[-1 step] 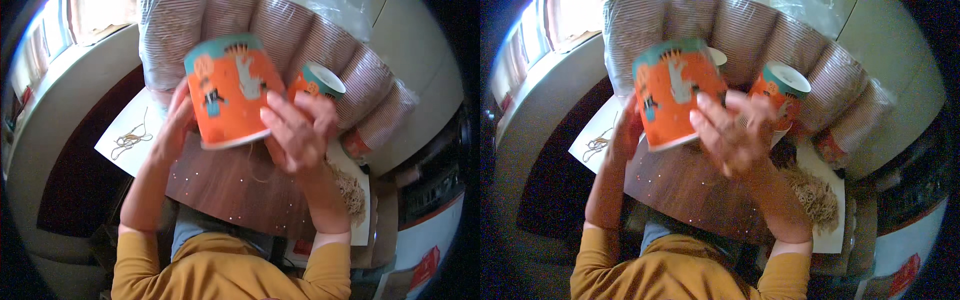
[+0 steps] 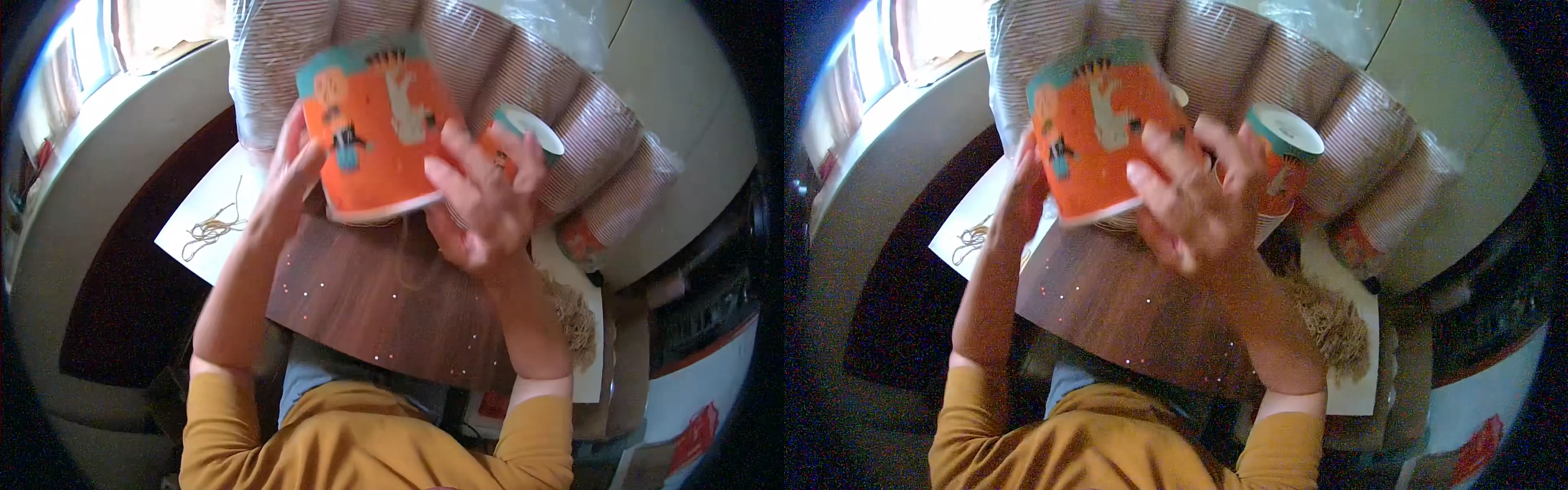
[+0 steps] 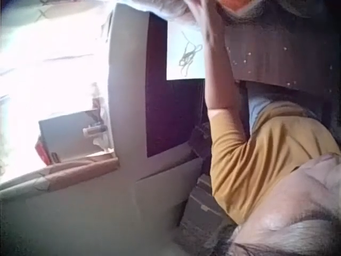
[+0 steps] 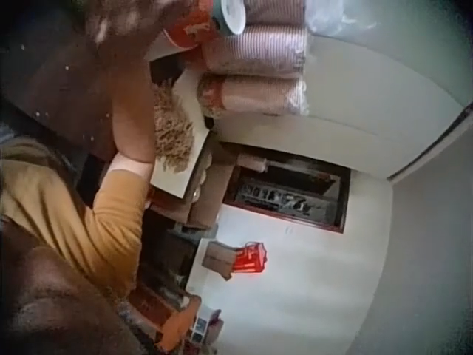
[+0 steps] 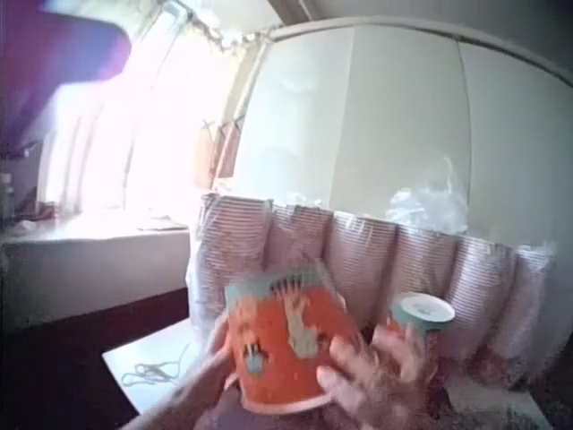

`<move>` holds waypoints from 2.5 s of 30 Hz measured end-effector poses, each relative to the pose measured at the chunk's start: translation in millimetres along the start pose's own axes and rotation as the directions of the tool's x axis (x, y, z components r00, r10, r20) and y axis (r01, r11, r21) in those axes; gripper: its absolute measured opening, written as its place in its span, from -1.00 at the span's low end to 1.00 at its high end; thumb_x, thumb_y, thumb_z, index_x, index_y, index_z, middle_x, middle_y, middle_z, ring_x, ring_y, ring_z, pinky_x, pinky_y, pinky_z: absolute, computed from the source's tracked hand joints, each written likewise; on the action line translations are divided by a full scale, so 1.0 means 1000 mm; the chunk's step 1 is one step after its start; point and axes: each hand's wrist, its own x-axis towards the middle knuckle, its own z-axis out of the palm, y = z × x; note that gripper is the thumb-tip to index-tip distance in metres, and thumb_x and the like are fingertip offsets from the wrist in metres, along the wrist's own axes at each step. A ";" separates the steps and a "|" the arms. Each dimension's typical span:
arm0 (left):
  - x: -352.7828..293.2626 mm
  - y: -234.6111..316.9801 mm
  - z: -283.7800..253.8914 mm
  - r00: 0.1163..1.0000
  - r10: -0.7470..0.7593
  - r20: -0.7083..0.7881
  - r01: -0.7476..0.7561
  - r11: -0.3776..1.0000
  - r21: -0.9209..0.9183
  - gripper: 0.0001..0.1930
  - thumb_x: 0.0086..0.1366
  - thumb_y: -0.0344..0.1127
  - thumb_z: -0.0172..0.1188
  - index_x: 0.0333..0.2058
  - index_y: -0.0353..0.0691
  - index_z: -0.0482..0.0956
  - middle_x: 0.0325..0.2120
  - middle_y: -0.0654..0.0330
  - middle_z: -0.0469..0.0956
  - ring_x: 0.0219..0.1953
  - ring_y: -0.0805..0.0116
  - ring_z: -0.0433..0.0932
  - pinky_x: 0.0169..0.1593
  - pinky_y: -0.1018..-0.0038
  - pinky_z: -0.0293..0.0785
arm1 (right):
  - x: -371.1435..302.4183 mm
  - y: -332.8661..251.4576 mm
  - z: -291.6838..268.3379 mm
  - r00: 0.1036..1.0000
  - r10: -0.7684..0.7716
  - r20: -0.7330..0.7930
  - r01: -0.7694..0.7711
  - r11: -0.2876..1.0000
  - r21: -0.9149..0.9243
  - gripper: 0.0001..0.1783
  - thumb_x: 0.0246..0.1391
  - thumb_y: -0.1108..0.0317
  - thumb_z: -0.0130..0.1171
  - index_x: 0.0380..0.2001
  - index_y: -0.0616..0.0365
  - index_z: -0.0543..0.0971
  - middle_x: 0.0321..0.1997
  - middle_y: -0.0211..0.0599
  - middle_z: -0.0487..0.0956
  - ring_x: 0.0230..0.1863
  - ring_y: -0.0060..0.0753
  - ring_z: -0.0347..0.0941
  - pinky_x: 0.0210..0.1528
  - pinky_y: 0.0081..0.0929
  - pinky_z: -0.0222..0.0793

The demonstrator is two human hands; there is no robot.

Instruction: The person threads a string through pre-punched holes in the rim of paper buckets to create handles.

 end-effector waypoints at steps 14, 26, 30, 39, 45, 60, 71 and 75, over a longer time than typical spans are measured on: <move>0.124 -0.081 -0.022 0.981 0.062 0.184 -0.133 0.905 0.405 0.20 -0.15 -0.12 0.52 0.31 -0.33 -0.18 0.20 -0.08 0.16 0.24 0.16 0.19 0.27 0.30 0.15 | -0.032 0.065 0.129 0.730 0.608 0.313 -0.596 0.342 0.726 -0.23 0.11 0.25 0.11 0.29 0.33 0.04 0.31 0.04 0.19 0.34 -0.17 0.08 0.35 -0.31 -0.05; 0.091 -0.116 -0.031 0.986 0.126 0.113 -0.166 0.593 0.788 0.23 -0.23 -0.01 0.52 0.27 -0.42 -0.11 0.19 -0.13 0.18 0.24 0.09 0.22 0.27 0.28 0.16 | -0.046 0.098 0.001 0.873 0.481 0.081 -0.364 0.754 -0.547 -0.53 -0.15 0.28 0.34 -0.14 0.25 0.52 -0.13 -0.09 0.56 -0.07 -0.02 0.43 0.12 -0.19 0.23; 0.061 -0.126 -0.011 0.948 0.319 0.002 -0.131 0.383 0.914 0.09 -0.09 0.04 0.41 0.27 -0.35 -0.04 0.19 -0.19 0.16 0.24 -0.13 0.15 0.26 0.07 0.06 | -0.070 0.136 -0.006 0.771 0.566 0.293 -0.466 0.815 -0.345 -0.56 -0.18 0.31 0.36 -0.20 0.27 0.53 -0.18 -0.08 0.55 -0.11 -0.01 0.45 0.00 -0.23 0.33; -0.044 -0.124 0.031 0.965 0.189 0.184 -0.261 0.573 0.777 -0.38 0.04 -0.24 0.33 0.08 -0.23 0.32 0.15 -0.13 0.20 0.22 -0.10 0.19 0.23 0.16 0.17 | -0.029 0.188 -0.009 0.876 0.479 0.058 -0.469 0.873 -0.134 -0.71 -0.19 0.35 0.36 -0.39 0.22 0.52 -0.28 -0.13 0.53 -0.19 -0.07 0.47 -0.13 -0.29 0.39; -0.074 -0.110 0.034 0.973 0.016 0.231 -0.184 0.662 0.727 -0.47 0.07 -0.27 0.30 0.03 -0.20 0.39 0.16 -0.06 0.20 0.21 -0.06 0.22 0.21 0.19 0.23 | 0.038 0.161 -0.086 0.861 0.492 -0.132 -0.508 0.844 -0.172 -0.68 0.05 0.24 0.28 -0.19 0.21 0.57 -0.38 -0.45 0.58 -0.33 -0.66 0.43 -0.19 -0.64 0.38; -0.080 -0.030 0.063 0.876 -0.037 0.480 -0.327 0.686 0.650 -0.74 -0.17 -0.46 0.31 -0.42 -0.20 0.49 -0.43 0.12 0.45 -0.41 0.09 0.50 -0.35 0.32 0.45 | -0.216 -0.041 -0.062 -0.148 0.651 0.744 -0.783 -0.537 0.314 -0.70 0.02 0.48 0.23 -0.13 0.19 0.49 -0.10 -0.31 0.56 -0.06 -0.43 0.44 0.03 -0.46 0.38; -0.082 -0.036 0.061 0.762 -0.227 0.607 -0.426 0.530 0.733 -0.72 -0.25 -0.38 0.30 -0.51 -0.21 0.39 -0.46 0.14 0.36 -0.43 0.07 0.44 -0.30 0.27 0.45 | -0.261 0.110 -0.134 0.123 0.741 0.660 -0.639 0.568 -0.519 -0.84 -0.11 0.42 0.21 -0.38 0.20 0.59 -0.23 -0.07 0.50 -0.06 0.02 0.37 0.02 -0.21 0.31; -0.083 -0.028 0.065 0.831 -0.223 0.510 -0.380 0.442 0.812 -0.57 -0.28 -0.37 0.31 -0.30 -0.20 0.48 -0.18 0.06 0.42 -0.30 0.04 0.50 -0.24 0.25 0.48 | -0.255 0.103 -0.121 0.221 0.599 0.770 -0.488 0.751 -0.444 -0.80 -0.15 0.50 0.16 -0.35 0.18 0.58 -0.13 -0.07 0.48 0.03 0.01 0.31 0.12 -0.14 0.24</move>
